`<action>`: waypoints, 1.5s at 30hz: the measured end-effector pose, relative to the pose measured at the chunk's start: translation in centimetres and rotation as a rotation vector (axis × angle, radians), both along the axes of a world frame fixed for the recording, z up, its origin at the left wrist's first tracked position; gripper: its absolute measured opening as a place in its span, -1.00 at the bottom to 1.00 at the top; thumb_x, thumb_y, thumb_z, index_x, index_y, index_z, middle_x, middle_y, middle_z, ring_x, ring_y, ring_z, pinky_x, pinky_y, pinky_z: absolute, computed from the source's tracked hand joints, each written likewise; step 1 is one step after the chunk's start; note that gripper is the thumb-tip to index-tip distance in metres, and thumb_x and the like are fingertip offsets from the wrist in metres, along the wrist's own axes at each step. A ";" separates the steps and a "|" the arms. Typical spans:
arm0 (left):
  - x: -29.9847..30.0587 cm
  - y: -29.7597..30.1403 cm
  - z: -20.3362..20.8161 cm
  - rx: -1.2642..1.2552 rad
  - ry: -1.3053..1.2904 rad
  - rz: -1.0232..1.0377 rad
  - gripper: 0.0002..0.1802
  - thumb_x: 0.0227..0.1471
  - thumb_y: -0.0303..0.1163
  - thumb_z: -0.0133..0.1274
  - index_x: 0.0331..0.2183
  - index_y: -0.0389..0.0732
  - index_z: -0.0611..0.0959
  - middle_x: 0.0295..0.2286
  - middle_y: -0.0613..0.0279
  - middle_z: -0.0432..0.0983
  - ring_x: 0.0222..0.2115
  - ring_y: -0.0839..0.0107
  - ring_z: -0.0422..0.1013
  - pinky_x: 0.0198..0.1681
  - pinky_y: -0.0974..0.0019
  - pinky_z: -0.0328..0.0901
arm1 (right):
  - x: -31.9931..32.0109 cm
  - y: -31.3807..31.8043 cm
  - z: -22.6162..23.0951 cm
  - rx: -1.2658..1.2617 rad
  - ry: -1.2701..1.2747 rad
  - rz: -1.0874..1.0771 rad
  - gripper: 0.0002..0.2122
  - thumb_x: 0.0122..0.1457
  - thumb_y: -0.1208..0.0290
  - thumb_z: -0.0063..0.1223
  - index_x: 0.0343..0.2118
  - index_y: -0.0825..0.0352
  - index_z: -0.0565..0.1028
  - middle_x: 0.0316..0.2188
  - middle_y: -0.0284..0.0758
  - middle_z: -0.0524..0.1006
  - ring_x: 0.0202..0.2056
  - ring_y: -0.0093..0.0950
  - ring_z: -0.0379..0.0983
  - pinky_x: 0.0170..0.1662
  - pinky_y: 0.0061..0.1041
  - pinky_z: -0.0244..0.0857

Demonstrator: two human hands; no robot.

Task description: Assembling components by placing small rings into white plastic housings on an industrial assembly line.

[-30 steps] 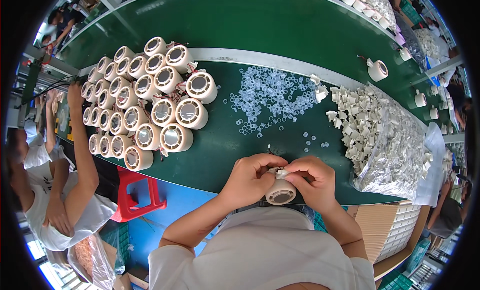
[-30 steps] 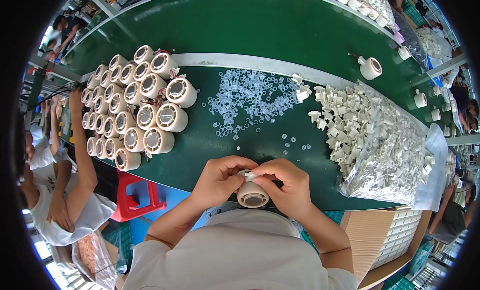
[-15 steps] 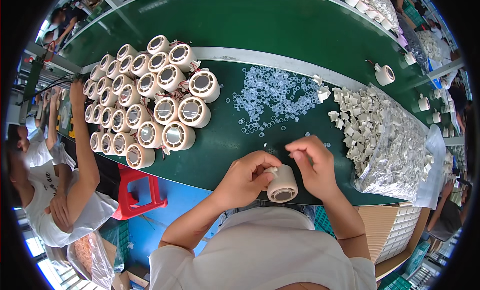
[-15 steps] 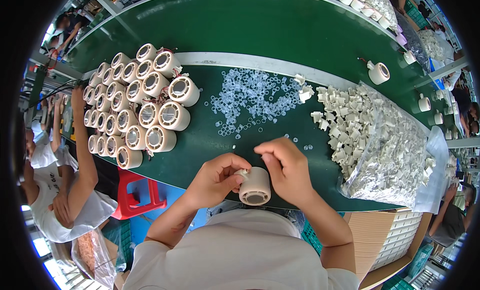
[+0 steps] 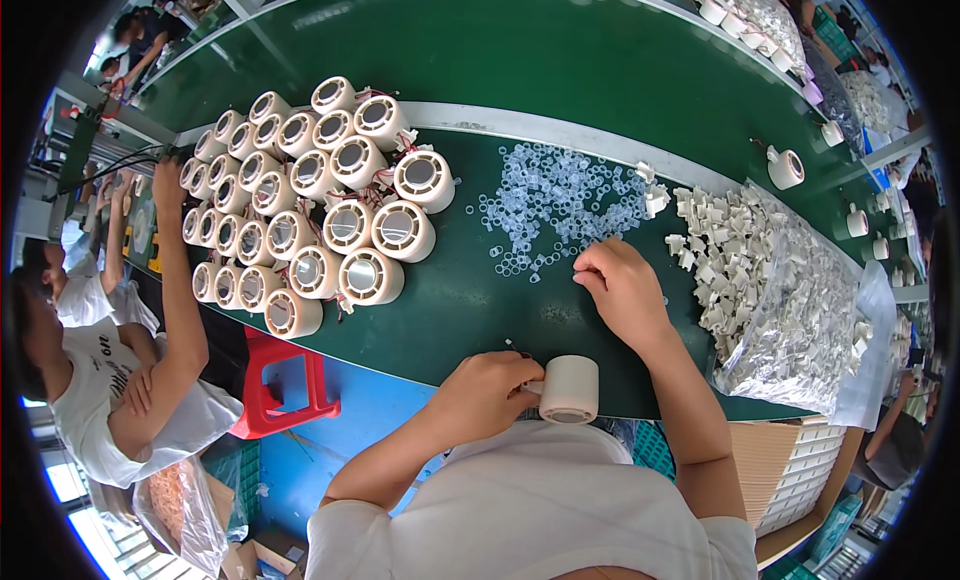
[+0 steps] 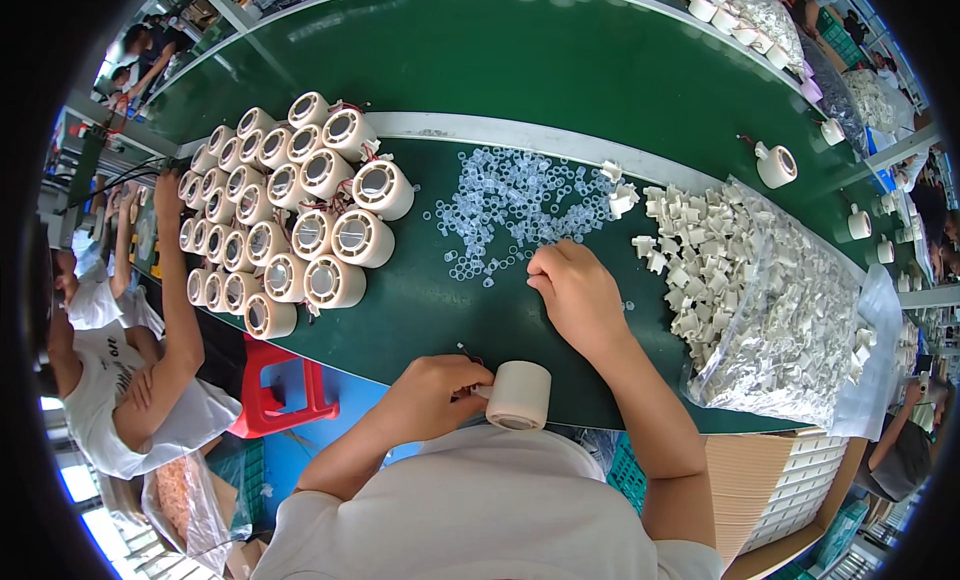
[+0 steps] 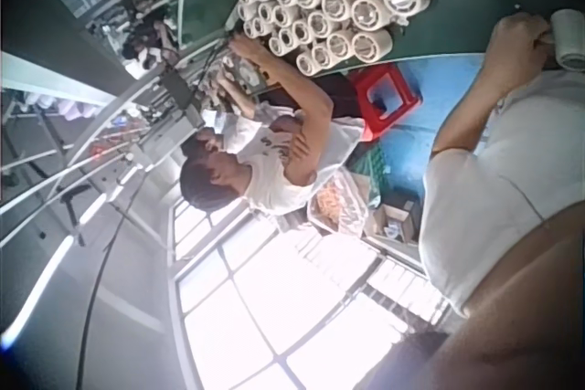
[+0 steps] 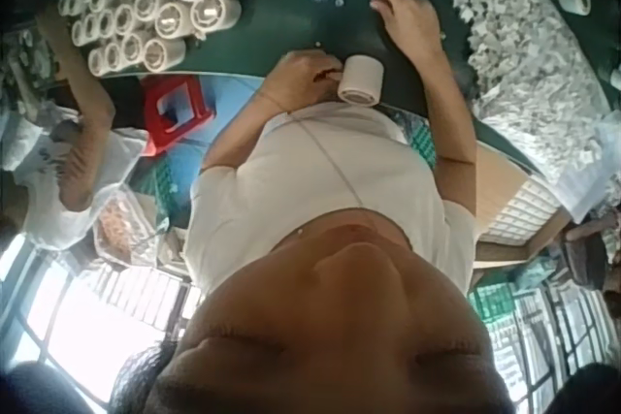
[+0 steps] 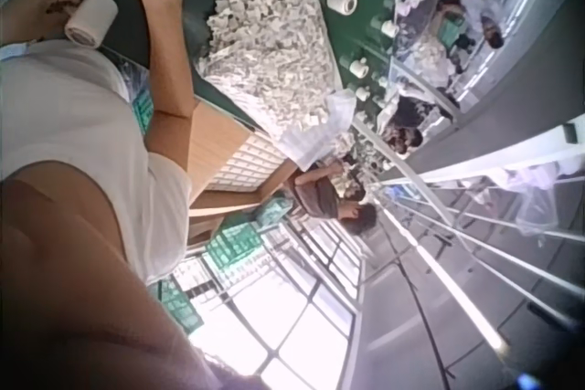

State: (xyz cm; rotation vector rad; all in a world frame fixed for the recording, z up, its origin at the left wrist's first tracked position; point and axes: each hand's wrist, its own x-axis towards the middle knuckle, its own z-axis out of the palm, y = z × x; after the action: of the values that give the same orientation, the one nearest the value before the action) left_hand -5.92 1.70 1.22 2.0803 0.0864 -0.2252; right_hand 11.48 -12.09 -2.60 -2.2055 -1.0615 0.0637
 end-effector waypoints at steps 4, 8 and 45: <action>0.6 0.6 -1.5 -0.420 0.051 0.125 -0.85 -0.07 -0.57 0.08 -0.34 -0.25 0.55 -0.47 0.20 0.49 -0.53 0.49 0.36 -0.48 0.42 0.27 | -2.0 -0.9 2.3 0.165 0.076 -0.116 -0.86 -0.09 0.67 0.11 -0.45 0.31 0.47 -0.52 -0.40 0.48 -0.61 -0.53 0.32 -0.50 -0.62 0.23; 1.4 0.0 -2.0 -0.999 0.111 0.329 -0.80 -0.02 -0.54 0.06 -0.26 -0.25 0.52 -0.41 0.19 0.48 -0.48 0.50 0.37 -0.43 0.43 0.28 | -5.2 -1.7 3.6 0.690 0.456 -0.276 -0.88 -0.02 0.73 0.05 -0.40 0.40 0.47 -0.39 -0.31 0.54 -0.45 -0.60 0.42 -0.38 -0.70 0.30; -0.6 3.2 -0.3 0.943 -0.381 0.737 -0.33 -0.28 -0.44 0.22 -0.04 -0.24 0.40 -0.12 0.07 0.27 -0.14 0.04 0.22 -0.08 0.11 0.17 | 22.7 -0.6 -0.3 -0.372 -0.213 -0.556 -0.39 0.05 0.21 0.08 0.12 0.26 0.11 -0.12 -0.07 0.35 -0.16 -0.16 0.36 -0.13 -0.25 0.27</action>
State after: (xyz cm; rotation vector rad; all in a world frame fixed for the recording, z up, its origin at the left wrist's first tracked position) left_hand -6.50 4.95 0.94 2.7818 0.8382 0.8034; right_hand 34.21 -12.68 -2.90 -2.8239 -0.5325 -0.2432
